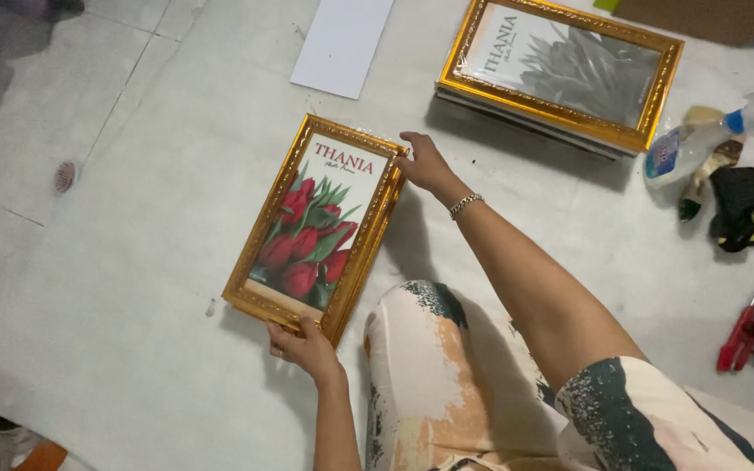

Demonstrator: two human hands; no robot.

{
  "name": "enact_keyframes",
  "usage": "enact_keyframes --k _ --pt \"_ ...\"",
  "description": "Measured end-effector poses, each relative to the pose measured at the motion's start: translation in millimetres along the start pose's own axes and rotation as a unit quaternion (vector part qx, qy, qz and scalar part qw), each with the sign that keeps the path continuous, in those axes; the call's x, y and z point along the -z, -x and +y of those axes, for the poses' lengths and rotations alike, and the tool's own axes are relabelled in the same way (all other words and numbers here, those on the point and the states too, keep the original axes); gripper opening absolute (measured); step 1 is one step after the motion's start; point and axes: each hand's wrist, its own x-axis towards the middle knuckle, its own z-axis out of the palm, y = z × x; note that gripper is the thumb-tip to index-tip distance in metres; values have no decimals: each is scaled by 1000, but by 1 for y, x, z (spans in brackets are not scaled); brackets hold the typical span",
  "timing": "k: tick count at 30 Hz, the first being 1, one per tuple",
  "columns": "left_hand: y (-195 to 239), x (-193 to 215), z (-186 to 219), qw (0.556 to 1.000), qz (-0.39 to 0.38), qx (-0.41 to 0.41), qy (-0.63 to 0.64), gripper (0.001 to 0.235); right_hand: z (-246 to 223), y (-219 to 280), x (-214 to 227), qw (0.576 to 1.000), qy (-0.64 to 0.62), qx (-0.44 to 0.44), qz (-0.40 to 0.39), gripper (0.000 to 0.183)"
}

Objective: Cleaning a picture frame using a brush and a cloth

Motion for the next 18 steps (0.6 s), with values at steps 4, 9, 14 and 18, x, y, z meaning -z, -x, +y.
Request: enact_keyframes --k 4,9,14,18 --pt "-1 -2 -9 1000 2 -2 -5 70 -2 -1 -10 997 -77 -26 -9 69" --pt "-3 -4 -10 999 11 -16 28 75 9 -11 -22 995 -95 -8 26 63" --pt "-23 22 27 981 -35 103 161 68 -12 8 -10 985 -162 -44 47 55" --pt "-34 42 40 966 -48 128 218 63 -42 50 13 953 -284 -107 25 45"
